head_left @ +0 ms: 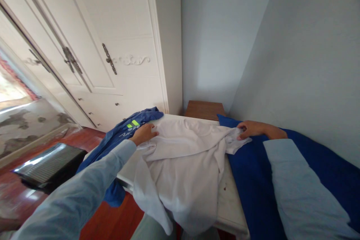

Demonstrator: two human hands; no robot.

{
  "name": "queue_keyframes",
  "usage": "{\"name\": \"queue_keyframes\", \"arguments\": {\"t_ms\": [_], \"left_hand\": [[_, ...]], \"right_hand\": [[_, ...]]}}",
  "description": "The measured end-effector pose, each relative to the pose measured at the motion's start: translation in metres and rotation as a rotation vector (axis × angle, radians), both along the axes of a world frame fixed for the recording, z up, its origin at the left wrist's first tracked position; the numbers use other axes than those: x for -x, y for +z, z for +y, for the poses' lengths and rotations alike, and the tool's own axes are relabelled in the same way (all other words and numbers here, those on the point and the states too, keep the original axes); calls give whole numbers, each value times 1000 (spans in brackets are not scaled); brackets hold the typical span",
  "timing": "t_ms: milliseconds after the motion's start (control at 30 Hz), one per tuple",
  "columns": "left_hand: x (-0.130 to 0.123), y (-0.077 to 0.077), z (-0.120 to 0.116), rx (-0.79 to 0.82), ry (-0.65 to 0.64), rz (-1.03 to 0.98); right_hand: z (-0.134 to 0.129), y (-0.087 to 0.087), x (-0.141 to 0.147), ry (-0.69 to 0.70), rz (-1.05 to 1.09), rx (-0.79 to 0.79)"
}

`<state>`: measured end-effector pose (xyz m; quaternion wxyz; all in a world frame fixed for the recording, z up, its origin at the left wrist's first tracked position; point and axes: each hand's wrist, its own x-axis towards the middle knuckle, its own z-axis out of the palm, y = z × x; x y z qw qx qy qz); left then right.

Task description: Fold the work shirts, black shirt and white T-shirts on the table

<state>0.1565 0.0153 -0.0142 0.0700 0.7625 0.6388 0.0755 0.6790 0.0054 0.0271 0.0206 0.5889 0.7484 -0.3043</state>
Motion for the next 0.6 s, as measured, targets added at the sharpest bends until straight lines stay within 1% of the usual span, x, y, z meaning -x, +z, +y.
{"name": "queue_keyframes", "arguments": {"t_ms": [67,100,200,267,300,367,400,433,467,500,533,600], "left_hand": [[3,3,4,28,-13,-10],[6,6,5,38,-19,-38],[19,21,3,23,5,-223],[29,34,-2,43,25,-402],[35,41,-6,87,26,-515],[44,54,-13,231,8,-770],[48,59,-16,306,1,-895],[51,63,-18,366,1,-979],[53,64,-18,394,16,-1001],[55,64,-17,392,52,-972],[56,62,-14,359,97,-905],[56,55,-7,230,181,-739]], "right_hand": [[-1,1,-3,-25,21,31],[-3,4,-2,-39,44,18],[-13,19,3,-91,215,-99],[-24,32,7,-158,392,-163],[-29,37,8,-200,490,-185],[-35,45,9,-289,665,-225],[-36,46,7,-337,722,-249],[-34,45,6,-387,750,-278],[-31,42,3,-435,746,-316],[-26,39,0,-478,699,-361],[-20,34,-2,-509,589,-404],[-7,24,-7,-537,277,-460]]}}
